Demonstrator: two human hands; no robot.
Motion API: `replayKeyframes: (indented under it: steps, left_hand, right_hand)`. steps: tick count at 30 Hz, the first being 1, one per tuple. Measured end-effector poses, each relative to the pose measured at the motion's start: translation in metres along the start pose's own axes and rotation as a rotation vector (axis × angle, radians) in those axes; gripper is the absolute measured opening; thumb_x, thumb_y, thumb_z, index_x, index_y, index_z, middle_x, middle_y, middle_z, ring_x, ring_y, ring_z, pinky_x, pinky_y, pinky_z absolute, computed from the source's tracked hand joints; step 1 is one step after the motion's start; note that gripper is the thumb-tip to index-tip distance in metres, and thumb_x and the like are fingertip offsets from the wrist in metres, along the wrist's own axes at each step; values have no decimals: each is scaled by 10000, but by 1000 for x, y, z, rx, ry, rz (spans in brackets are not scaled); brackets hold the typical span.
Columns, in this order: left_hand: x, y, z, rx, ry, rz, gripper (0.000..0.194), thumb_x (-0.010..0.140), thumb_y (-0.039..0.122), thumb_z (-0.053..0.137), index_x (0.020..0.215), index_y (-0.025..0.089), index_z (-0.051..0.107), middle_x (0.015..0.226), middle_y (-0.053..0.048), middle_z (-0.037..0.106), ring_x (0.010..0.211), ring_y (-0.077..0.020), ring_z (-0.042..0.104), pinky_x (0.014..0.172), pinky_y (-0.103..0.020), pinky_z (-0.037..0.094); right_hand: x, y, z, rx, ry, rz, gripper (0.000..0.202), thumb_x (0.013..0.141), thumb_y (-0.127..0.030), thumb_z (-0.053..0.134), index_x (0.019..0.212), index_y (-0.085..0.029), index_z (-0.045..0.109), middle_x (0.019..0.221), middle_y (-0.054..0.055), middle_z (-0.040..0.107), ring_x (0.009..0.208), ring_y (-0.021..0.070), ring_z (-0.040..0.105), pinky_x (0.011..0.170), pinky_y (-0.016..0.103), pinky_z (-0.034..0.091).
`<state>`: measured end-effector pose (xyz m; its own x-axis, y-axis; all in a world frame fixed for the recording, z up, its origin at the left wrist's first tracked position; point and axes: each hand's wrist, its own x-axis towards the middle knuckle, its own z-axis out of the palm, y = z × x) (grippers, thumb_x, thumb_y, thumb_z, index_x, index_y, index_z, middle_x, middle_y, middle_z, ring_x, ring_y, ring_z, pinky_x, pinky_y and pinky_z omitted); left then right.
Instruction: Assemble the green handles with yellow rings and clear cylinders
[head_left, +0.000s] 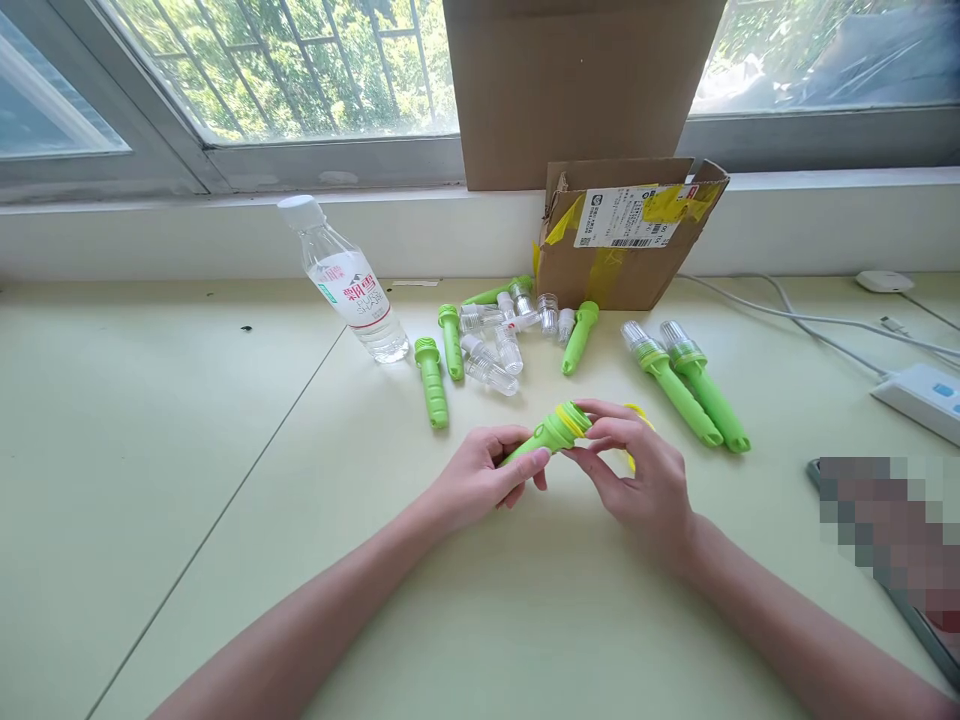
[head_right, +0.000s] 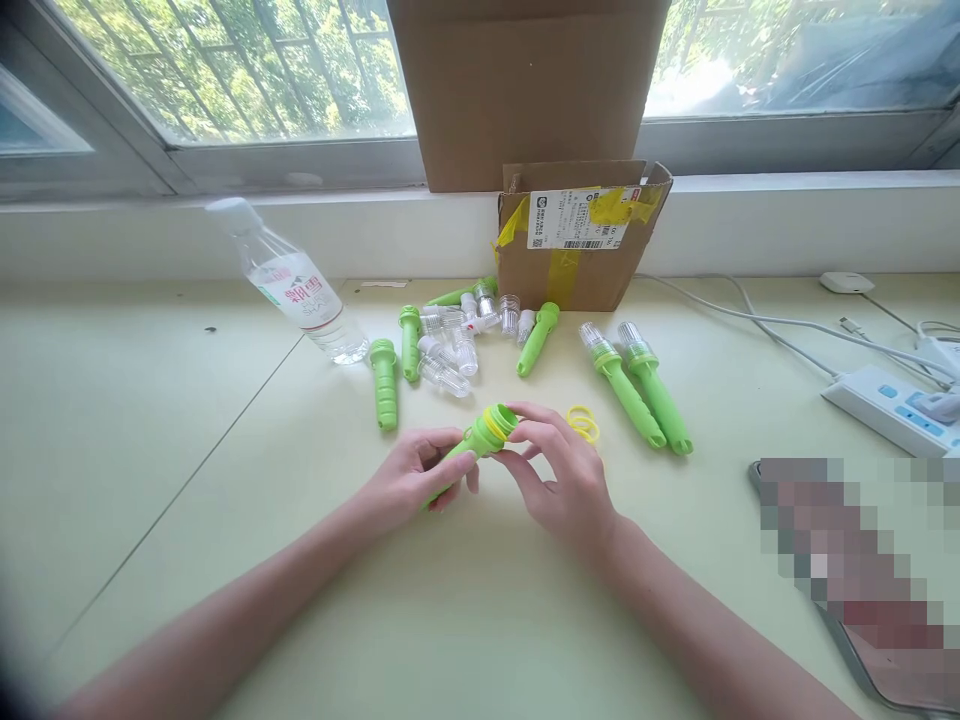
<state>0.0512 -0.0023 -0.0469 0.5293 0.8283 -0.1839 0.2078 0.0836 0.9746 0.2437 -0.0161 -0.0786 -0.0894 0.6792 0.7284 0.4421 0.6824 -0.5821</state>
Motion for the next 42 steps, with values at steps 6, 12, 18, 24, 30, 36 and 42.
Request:
replayKeyframes:
  steps: [6,12,18,24,30,36,42]
  left_hand:
    - [2,-2,3,-121,92,-65,328,734,357,742,854,203,477,623,43,640,397,-52,443,393,-175,340]
    - [4,-4,2,-154,89,-27,311,734,354,748,763,168,500,750,-35,710,492,-116,619,385,-178,386]
    - [4,-4,0,-143,28,18,275,812,382,673,883,125,608,818,-72,706,591,-126,645,497,-204,466]
    - [2,-2,-1,-112,-35,47,322,890,420,557,956,115,635,872,-92,688,673,-152,658,538,-221,471]
    - [1,-1,-3,-89,-75,30,334,922,435,491,927,131,629,821,-52,656,564,-87,572,492,-194,408]
    - [1,1,0,-76,-9,-27,258,841,412,620,892,173,539,696,24,617,432,-37,421,422,-172,330]
    - [3,-4,3,-132,77,-55,355,746,316,734,812,209,402,646,36,657,401,-58,485,382,-167,360]
  right_hand:
    - [-1,-1,1,-2,-5,-5,284,778,-50,667,971,-227,559,1113,87,653,855,163,648,590,309,616]
    - [1,-1,1,-1,-2,5,254,784,-74,667,959,-227,562,1093,78,654,881,170,650,593,298,619]
    - [2,-3,0,18,-3,12,242,785,-104,679,957,-218,553,1082,87,647,815,160,656,567,302,616]
    - [2,-2,-4,31,-26,7,289,756,-97,710,965,-213,548,1101,106,639,825,173,659,557,308,605]
    - [0,1,-4,39,-36,0,311,761,-35,680,986,-207,553,1114,99,642,893,167,647,590,288,609]
    - [-1,1,0,6,-17,-27,292,776,-17,658,968,-212,557,1103,94,658,916,170,652,618,289,607]
    - [0,0,0,-26,-9,-56,288,777,-23,661,963,-216,554,1104,95,664,830,156,655,619,307,599]
